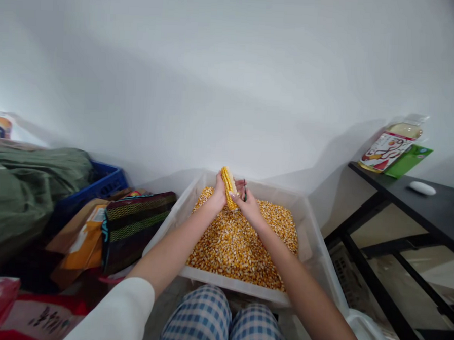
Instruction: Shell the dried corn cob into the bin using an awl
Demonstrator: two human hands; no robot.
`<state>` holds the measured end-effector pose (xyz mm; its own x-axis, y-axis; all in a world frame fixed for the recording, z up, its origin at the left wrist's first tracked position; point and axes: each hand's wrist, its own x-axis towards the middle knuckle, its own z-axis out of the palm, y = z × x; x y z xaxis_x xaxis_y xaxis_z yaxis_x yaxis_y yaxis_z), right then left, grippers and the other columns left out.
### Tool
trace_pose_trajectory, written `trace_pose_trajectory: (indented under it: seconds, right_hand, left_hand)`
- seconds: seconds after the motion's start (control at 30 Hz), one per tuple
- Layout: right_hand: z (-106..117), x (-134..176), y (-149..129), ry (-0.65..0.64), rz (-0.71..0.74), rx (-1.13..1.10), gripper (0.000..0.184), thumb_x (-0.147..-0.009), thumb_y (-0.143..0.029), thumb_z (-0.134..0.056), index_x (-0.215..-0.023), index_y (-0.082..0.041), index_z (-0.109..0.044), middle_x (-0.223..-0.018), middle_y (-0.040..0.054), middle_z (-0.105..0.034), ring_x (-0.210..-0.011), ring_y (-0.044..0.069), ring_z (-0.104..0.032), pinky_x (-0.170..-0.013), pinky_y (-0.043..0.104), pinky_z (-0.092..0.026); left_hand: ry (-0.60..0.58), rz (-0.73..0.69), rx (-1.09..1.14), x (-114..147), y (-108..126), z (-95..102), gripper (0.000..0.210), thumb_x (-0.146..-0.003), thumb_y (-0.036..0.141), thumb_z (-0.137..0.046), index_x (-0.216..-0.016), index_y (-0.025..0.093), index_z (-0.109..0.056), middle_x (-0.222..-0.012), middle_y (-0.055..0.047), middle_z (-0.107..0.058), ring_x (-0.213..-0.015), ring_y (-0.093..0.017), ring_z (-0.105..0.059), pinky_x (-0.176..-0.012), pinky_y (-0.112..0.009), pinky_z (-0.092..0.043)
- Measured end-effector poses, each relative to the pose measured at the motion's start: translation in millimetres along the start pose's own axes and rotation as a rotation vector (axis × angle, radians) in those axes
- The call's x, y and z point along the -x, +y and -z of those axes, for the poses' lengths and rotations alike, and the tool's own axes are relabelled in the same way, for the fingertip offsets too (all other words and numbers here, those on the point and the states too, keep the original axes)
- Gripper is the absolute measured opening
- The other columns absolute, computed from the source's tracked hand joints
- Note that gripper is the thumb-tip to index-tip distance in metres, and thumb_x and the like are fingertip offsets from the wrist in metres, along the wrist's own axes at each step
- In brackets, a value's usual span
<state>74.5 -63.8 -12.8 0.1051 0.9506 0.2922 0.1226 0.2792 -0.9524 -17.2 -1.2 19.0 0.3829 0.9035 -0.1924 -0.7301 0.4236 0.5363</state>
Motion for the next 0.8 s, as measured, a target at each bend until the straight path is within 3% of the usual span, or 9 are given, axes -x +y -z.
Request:
trace_pose_trajectory:
  seconds: [0.23,0.37,0.5,0.6,0.8]
  right_hand:
    - [-1,-2,-2,0.013,-0.154,-0.208,0.039,-0.073,-0.057,-0.056,-0.071,-0.023,-0.036,-0.050,-0.0093,-0.037,-0.038,0.007,-0.034,-0.036,0.020,-0.029]
    - [-1,0,-5,-0.001,-0.187,-0.109,0.044,-0.072,-0.063,-0.053,-0.070,-0.024,-0.035,-0.046,-0.0090,-0.040,-0.034,0.008,-0.035,-0.033,0.021,-0.027]
    - [-3,6,-3,-0.143,-0.162,-0.063,0.042,-0.071,-0.059,-0.059,-0.072,-0.024,-0.035,-0.048,-0.0084,-0.046,-0.036,0.009,-0.039,-0.034,0.021,-0.029]
    - [-4,8,-2,-0.204,-0.186,-0.142,0.039,-0.074,-0.057,-0.055,-0.075,-0.024,-0.035,-0.051,-0.0083,-0.046,-0.038,0.008,-0.039,-0.036,0.020,-0.030]
    - [-6,7,4,-0.250,-0.274,-0.346,0.037,-0.073,-0.053,-0.057,-0.080,-0.025,-0.033,-0.052,-0.0103,-0.041,-0.036,0.007,-0.033,-0.035,0.020,-0.025]
  left_hand:
    - [0.005,-0.012,-0.048,0,7,2.0,0.053,-0.083,0.058,-0.023,-0.065,0.016,-0.050,-0.065,-0.012,-0.064,-0.064,-0.023,-0.064,-0.060,-0.034,-0.052]
    - [0.099,-0.085,0.006,-6,15,5.8,0.049,-0.084,0.054,-0.026,-0.068,0.015,-0.051,-0.064,-0.012,-0.062,-0.061,-0.023,-0.063,-0.057,-0.034,-0.051]
    - [0.113,-0.124,0.019,-8,16,7.0,0.048,-0.081,0.058,-0.032,-0.067,0.016,-0.050,-0.049,-0.004,-0.052,-0.045,-0.017,-0.054,-0.047,-0.029,-0.046]
    - [0.077,-0.121,-0.027,-7,14,7.1,0.049,-0.079,0.061,-0.029,-0.062,0.018,-0.047,-0.043,-0.001,-0.045,-0.036,-0.014,-0.045,-0.039,-0.026,-0.039]
    - [0.079,-0.066,-0.044,-5,15,5.2,0.053,-0.079,0.065,-0.021,-0.060,0.020,-0.042,-0.041,-0.001,-0.043,-0.034,-0.014,-0.042,-0.038,-0.025,-0.036]
